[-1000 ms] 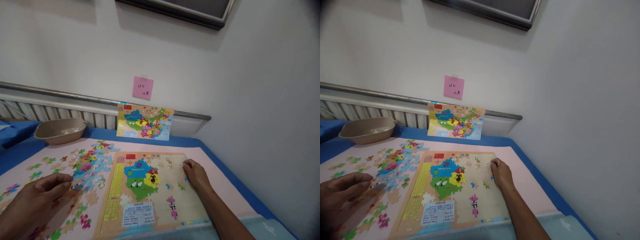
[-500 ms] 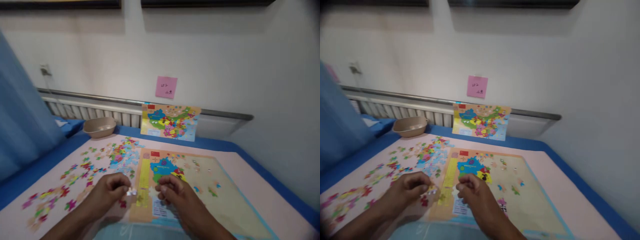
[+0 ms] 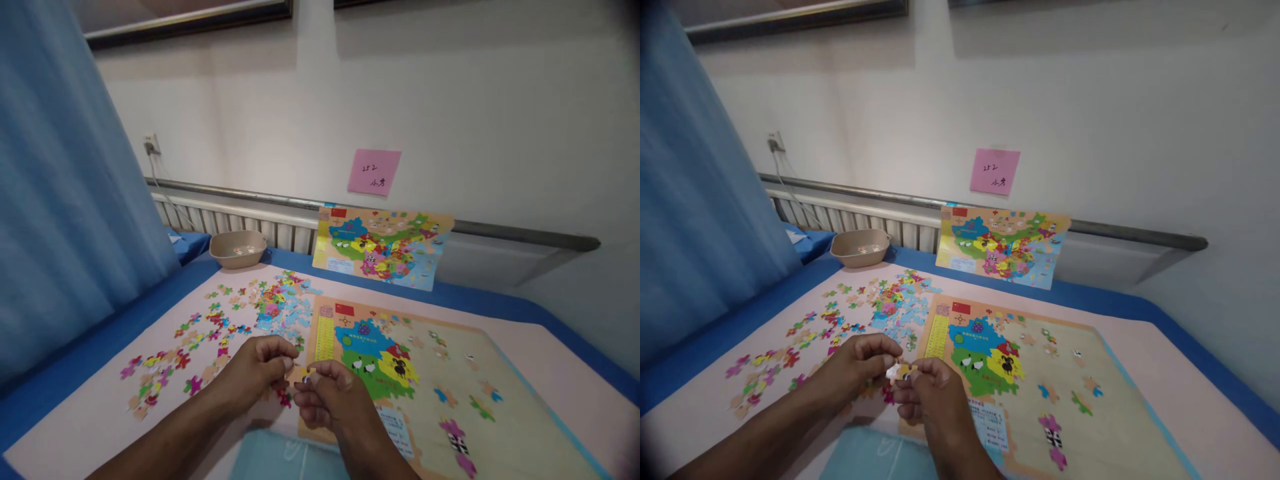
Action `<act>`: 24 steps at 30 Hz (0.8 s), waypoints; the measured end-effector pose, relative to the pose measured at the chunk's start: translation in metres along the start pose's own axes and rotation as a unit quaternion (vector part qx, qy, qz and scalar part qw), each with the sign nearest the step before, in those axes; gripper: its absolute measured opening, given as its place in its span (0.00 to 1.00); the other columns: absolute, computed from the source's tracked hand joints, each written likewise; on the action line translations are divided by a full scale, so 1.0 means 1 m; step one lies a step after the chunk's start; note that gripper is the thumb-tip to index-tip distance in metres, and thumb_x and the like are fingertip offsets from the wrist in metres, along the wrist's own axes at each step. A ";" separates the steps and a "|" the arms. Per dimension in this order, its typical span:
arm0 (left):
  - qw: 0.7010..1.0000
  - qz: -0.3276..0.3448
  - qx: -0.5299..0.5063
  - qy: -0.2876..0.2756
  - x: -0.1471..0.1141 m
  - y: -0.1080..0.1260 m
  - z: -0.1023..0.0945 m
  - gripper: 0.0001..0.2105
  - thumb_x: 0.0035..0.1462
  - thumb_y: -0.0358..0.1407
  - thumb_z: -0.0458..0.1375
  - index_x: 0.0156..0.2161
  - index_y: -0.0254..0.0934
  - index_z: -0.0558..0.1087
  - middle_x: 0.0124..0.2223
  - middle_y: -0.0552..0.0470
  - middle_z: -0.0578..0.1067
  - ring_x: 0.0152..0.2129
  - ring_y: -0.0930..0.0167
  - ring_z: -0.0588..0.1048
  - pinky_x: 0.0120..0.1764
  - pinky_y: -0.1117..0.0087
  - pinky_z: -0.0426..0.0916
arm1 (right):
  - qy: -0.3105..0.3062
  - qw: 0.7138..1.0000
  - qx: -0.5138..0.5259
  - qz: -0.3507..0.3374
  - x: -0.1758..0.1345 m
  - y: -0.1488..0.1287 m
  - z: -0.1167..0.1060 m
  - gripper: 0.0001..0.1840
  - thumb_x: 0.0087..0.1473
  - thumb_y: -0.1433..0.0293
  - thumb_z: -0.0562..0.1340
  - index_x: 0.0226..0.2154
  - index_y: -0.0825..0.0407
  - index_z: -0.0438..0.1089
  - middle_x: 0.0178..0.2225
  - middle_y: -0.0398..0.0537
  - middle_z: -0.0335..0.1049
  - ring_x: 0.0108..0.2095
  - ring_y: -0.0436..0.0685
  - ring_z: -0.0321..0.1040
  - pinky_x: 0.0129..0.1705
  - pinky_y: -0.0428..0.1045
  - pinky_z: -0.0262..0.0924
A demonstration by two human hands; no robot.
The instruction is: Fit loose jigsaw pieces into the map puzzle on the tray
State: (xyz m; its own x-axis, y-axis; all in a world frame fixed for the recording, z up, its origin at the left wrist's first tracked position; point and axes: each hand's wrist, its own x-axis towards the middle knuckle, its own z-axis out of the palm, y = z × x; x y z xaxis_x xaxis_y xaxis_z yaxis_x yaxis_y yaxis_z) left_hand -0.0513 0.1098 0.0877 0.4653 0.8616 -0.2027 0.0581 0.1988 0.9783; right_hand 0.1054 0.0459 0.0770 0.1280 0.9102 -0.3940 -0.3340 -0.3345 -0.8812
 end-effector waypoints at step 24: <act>0.997 -0.021 -0.070 0.032 0.004 0.006 0.000 0.17 0.42 0.44 0.64 0.33 0.31 0.76 0.21 0.55 0.72 0.14 0.76 0.70 0.20 0.76 0.61 | 0.030 0.999 0.035 0.012 0.004 -0.004 -0.002 0.32 0.29 0.58 0.69 0.38 0.54 0.63 0.30 0.57 0.76 0.26 0.60 0.73 0.26 0.47 0.68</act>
State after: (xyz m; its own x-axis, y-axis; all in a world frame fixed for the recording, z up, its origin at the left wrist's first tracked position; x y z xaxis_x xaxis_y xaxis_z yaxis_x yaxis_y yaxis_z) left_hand -0.0487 0.1141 0.0925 0.4068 0.8788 -0.2493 -0.0508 0.2942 0.9544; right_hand 0.1093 0.0502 0.0780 0.1749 0.8847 -0.4320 -0.4012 -0.3367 -0.8519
